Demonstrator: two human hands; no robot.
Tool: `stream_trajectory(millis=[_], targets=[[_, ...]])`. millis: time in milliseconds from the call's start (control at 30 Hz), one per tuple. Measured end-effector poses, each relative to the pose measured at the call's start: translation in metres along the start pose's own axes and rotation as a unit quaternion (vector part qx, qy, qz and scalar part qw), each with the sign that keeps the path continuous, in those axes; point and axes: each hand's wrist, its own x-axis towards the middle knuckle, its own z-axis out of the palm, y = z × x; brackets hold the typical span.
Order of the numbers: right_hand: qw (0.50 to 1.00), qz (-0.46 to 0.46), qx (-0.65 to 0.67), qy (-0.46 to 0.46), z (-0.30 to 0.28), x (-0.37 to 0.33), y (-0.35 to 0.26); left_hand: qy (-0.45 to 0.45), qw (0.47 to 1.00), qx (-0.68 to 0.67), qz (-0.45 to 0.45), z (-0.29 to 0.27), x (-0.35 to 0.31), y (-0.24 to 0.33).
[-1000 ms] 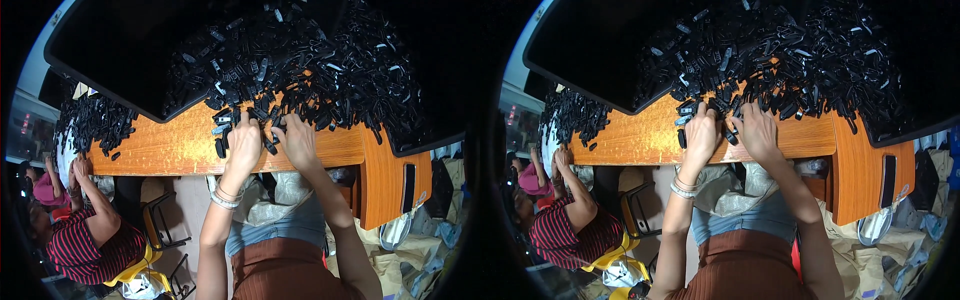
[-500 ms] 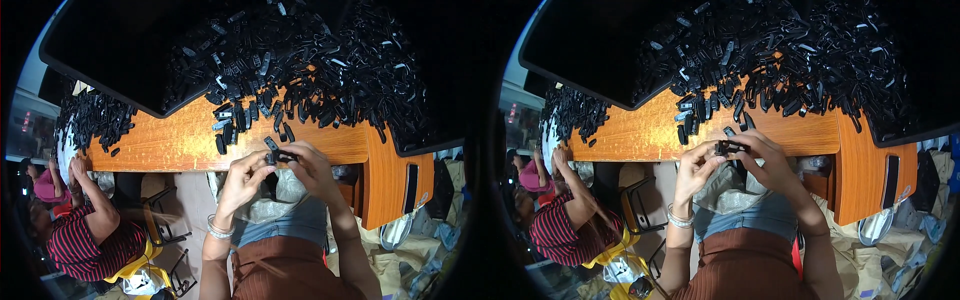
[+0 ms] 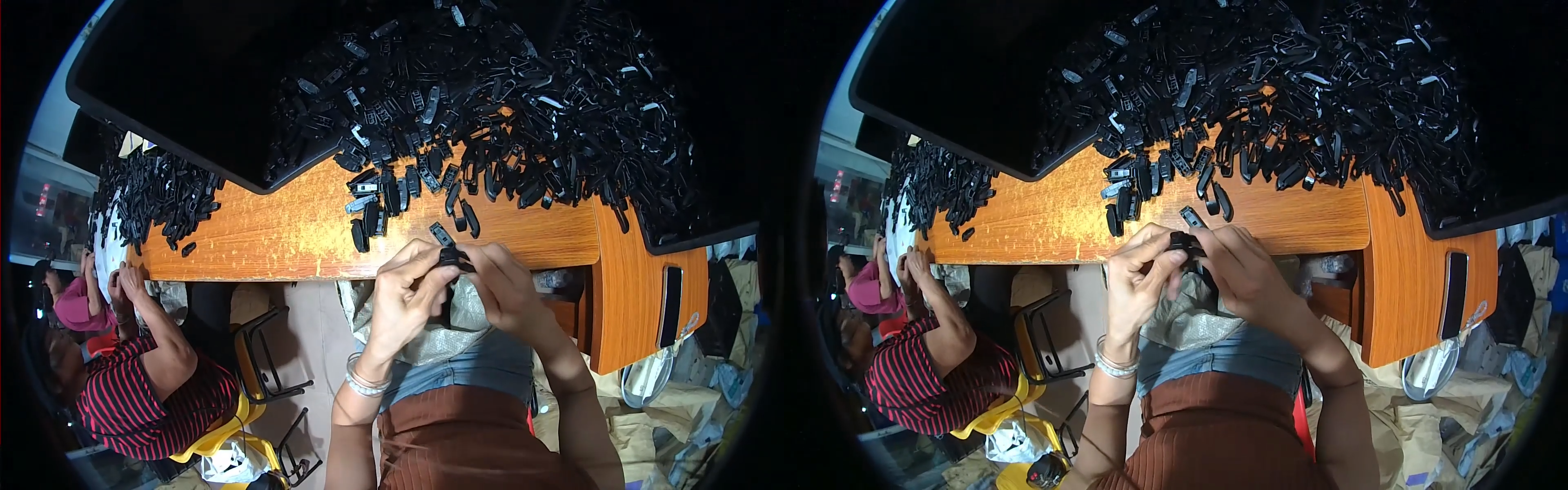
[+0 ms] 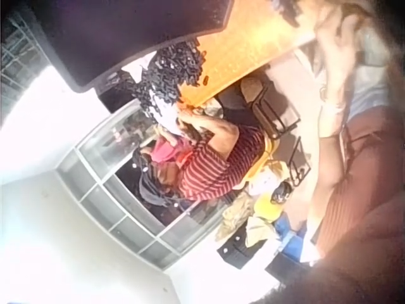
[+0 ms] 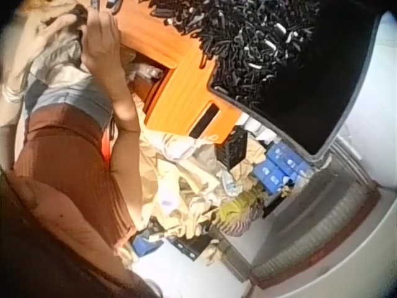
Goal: Sorting small black plastic components from a large pile on a table into a collection bag.
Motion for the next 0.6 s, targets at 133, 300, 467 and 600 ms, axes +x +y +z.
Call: stream_trajectory(millis=[133, 300, 467, 600], targets=[[0.994, 0.048, 0.067, 0.077, 0.003, 0.001, -0.009, 0.039, 0.998, 0.019, 0.035, 0.006, -0.005, -0.004], [0.928, 0.141, 0.334, 0.087, 0.010, -0.016, -0.005, 0.010, 0.961, -0.276, -0.015, 0.007, -0.019, -0.020], [0.920, 0.112, 0.376, 0.018, 0.023, -0.031, 0.022, -0.035, 0.947, -0.314, -0.065, -0.004, -0.030, -0.041], [0.980, 0.163, 0.072, 0.093, 0.044, -0.013, 0.026, 0.161, 0.971, 0.167, 0.060, -0.030, -0.012, -0.043]])
